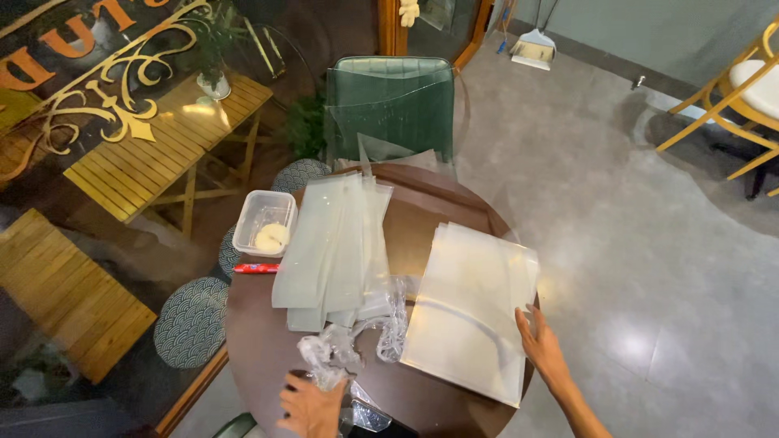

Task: The person handles and sorts clear plastic sheets and packaging materials on a table, occasionally peeling off sections or arranging them into stacks.

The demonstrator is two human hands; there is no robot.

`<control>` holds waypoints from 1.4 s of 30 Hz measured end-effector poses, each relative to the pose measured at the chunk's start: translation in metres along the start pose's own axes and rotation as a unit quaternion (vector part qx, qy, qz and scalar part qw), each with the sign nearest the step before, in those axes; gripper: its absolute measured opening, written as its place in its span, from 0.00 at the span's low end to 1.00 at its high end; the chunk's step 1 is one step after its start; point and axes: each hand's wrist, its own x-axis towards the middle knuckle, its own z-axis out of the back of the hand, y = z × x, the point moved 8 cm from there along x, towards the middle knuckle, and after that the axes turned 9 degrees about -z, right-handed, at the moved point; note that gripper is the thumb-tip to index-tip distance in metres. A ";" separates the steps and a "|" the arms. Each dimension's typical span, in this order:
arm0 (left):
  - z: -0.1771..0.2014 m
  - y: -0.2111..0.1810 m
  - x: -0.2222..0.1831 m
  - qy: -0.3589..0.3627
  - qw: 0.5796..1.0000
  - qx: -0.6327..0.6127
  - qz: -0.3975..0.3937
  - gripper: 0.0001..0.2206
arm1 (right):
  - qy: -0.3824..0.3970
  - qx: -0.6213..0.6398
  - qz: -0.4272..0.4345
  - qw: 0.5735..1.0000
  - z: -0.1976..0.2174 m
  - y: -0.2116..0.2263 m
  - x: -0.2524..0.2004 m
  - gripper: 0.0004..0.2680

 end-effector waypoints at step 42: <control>0.021 -0.147 -0.074 0.064 0.965 -0.240 0.078 0.86 | -0.021 0.036 -0.013 0.999 -0.019 0.003 -0.022 0.32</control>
